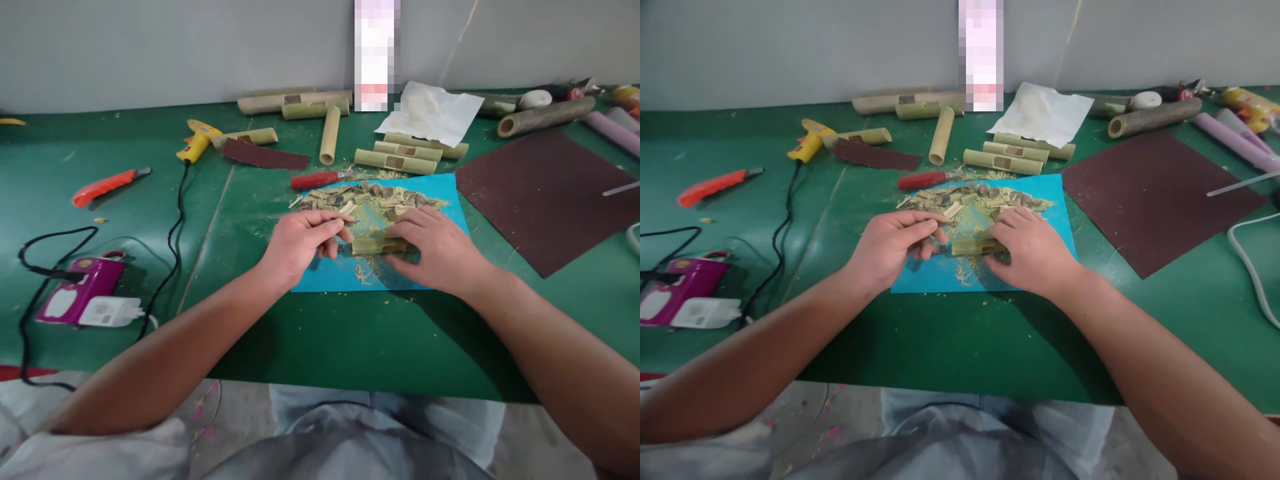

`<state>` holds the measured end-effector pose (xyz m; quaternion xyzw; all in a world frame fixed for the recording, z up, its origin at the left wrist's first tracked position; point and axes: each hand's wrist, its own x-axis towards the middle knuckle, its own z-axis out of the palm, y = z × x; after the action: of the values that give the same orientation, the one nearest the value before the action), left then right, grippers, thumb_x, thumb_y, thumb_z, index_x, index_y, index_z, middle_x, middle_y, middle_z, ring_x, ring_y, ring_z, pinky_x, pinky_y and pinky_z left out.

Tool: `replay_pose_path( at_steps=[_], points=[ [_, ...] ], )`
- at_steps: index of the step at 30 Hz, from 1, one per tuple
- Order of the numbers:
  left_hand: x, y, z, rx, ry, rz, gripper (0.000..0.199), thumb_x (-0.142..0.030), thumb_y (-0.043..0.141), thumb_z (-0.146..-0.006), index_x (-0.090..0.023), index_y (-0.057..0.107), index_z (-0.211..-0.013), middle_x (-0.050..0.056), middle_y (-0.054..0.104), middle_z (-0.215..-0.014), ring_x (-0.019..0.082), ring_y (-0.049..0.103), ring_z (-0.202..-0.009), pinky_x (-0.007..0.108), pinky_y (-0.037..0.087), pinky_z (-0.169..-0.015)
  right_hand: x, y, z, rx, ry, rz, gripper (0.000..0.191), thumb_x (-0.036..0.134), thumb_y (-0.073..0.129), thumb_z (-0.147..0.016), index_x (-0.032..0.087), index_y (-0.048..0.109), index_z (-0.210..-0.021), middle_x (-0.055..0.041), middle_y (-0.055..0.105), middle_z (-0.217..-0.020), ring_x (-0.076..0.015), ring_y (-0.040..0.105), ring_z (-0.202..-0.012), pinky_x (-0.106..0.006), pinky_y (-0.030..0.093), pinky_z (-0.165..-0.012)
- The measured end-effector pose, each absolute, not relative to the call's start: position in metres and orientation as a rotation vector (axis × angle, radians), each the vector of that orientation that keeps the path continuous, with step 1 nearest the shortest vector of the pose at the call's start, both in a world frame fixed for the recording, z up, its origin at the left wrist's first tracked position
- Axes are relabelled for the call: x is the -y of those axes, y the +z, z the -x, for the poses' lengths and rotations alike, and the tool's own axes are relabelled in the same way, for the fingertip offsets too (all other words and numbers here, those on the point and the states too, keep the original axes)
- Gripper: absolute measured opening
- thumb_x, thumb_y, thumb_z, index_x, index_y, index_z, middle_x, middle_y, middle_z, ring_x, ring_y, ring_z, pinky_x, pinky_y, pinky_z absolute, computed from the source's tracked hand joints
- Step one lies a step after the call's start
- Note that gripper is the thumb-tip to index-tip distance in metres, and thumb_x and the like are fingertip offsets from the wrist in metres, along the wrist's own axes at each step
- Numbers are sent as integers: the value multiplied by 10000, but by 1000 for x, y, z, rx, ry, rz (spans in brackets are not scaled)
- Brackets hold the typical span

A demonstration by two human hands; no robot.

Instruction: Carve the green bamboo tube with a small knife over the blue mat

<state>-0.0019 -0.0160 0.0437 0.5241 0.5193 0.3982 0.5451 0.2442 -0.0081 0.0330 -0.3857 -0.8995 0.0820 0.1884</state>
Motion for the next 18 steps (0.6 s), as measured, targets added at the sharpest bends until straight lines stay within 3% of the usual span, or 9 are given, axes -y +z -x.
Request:
replay_pose_path(
  at_steps=[9,18],
  points=[
    [9,37,-3,-1265,1049,-928,187,-327,778,-740,-153,737,-791,35,699,-751,65,519,-533,198,360,-466,6,26,-238,2495,287,1061,215,315,630,-855,183,696,-1011,-117,697,-1008,-292,608,-999,-451,484,-878],
    [19,38,-12,-1210,1049,-994,255,-396,751,-785,-156,681,-737,28,705,-710,77,558,-513,213,391,-480,17,29,-226,2176,133,981,194,330,631,-896,208,664,-1043,-108,707,-1026,-249,660,-975,-411,545,-831]
  ],
)
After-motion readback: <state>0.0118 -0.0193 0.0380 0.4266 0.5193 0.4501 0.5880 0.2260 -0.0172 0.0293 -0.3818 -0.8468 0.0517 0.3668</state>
